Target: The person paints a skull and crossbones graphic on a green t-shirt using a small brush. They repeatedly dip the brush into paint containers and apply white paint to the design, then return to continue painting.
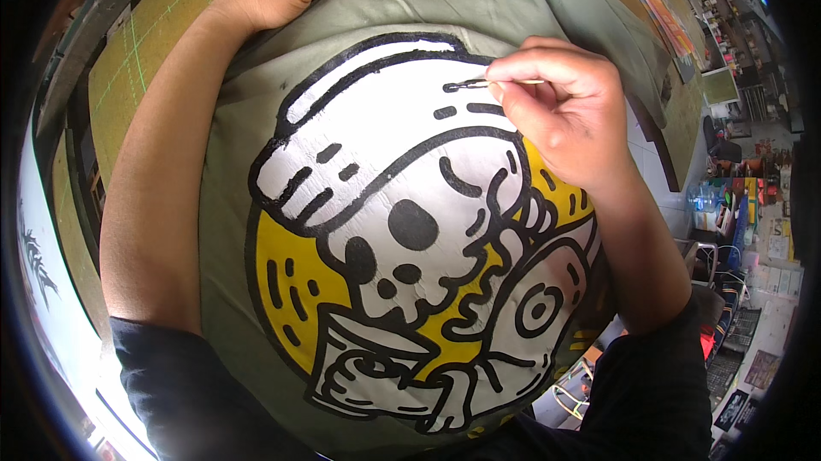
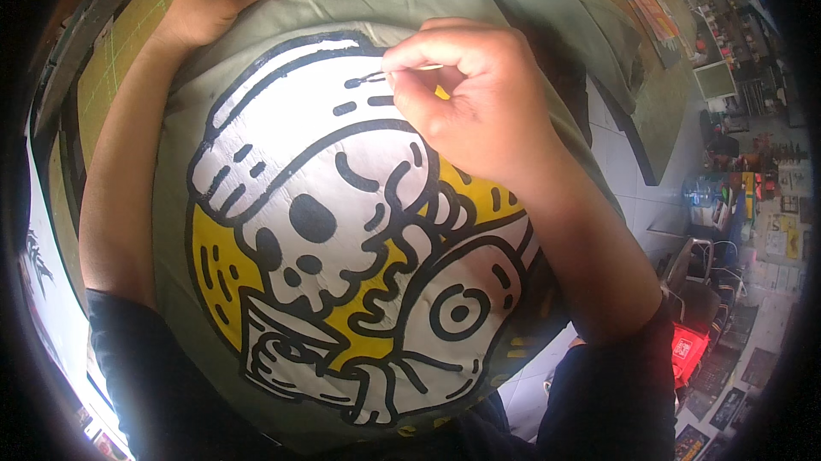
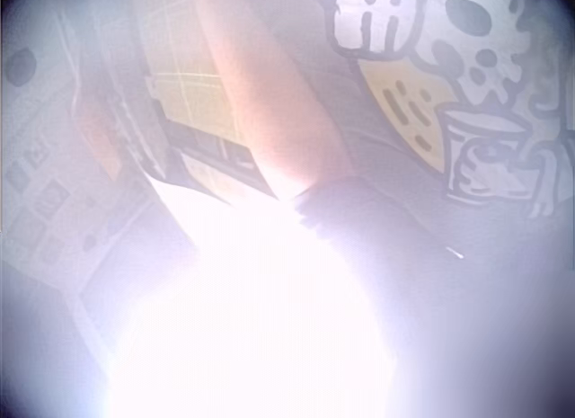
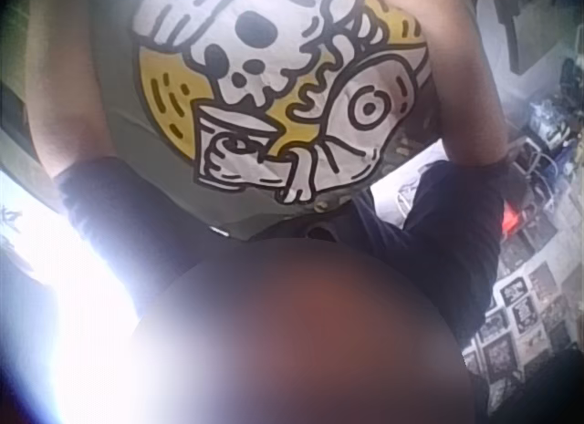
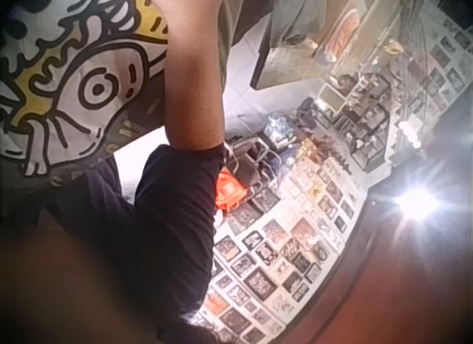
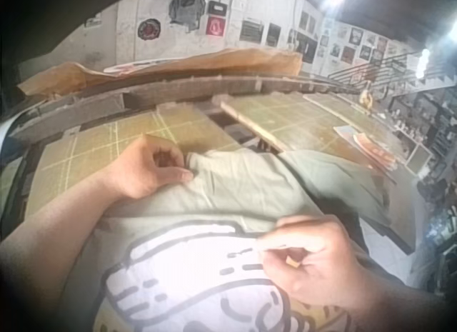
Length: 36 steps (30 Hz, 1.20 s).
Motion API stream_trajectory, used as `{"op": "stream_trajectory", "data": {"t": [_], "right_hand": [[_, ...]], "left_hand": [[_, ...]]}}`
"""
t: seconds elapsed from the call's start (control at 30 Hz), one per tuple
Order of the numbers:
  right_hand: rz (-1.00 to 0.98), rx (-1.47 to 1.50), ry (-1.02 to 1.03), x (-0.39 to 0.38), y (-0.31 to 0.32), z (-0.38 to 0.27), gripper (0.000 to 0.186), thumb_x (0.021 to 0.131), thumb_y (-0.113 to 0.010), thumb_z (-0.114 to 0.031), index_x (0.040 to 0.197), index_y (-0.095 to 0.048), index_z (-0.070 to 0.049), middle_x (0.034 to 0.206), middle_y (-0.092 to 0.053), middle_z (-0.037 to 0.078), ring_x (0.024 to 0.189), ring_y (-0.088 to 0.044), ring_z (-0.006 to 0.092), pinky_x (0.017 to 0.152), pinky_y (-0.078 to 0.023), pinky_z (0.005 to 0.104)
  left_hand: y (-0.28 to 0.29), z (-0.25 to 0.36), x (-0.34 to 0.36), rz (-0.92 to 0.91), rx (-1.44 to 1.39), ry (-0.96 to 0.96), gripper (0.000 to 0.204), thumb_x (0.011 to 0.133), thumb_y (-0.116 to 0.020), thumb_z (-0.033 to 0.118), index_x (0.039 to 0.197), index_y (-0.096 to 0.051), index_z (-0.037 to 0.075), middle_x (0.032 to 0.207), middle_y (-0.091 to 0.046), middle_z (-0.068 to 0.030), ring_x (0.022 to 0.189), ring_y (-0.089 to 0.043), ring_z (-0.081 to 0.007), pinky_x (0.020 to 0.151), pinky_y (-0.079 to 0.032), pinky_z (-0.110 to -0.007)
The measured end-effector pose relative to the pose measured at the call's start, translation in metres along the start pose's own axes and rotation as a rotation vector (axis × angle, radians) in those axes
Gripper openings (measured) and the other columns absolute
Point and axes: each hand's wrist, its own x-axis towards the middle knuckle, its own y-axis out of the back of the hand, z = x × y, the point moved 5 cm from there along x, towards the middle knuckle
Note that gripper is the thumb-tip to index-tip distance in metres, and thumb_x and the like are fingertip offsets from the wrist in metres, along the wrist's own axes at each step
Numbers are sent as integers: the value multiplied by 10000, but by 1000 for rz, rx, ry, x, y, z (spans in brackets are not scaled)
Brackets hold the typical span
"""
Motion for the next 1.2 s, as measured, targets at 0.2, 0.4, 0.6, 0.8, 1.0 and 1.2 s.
{"op": "stream_trajectory", "data": {"t": [0.2,0.4,0.6,0.8,1.0,1.2], "right_hand": [[24,30,-13,0,0,3,66,766,-594,78,808,-643,62,725,-637,81,665,-609,113,603,-482,223],[40,54,-27,-1,1,7,46,767,-602,61,795,-638,59,720,-636,79,658,-607,113,603,-480,227],[16,40,-22,0,0,5,42,769,-600,56,790,-637,53,714,-634,75,645,-601,111,589,-467,227],[7,14,-30,1,0,5,62,755,-590,59,790,-639,44,707,-631,78,642,-606,121,592,-471,228],[35,0,-19,0,-2,4,69,762,-587,51,798,-644,37,716,-638,70,643,-604,108,593,-464,217],[133,355,-278,-11,8,20,63,826,-611,31,873,-653,41,798,-659,61,716,-594,85,652,-474,212]], "left_hand": [[1,3,-3,-12,-2,14,162,768,-738,214,757,-661,72,642,-591,-2,585,-492,-93,575,-400,-251],[0,6,-3,-13,-3,25,161,766,-736,216,755,-660,74,645,-592,-2,587,-498,-96,578,-403,-248],[-1,-4,1,12,-17,-10,168,765,-735,219,765,-663,68,656,-597,-5,598,-508,-102,587,-408,-250],[-1,2,-3,28,-38,-39,170,765,-735,219,763,-663,65,656,-595,-2,604,-508,-99,585,-407,-252],[3,6,-5,2,29,53,159,779,-726,233,772,-667,85,667,-602,-24,612,-506,-100,597,-412,-256],[-7,-13,3,-52,-101,-71,256,770,-743,265,828,-640,37,723,-579,16,682,-467,-81,652,-399,-244]]}}
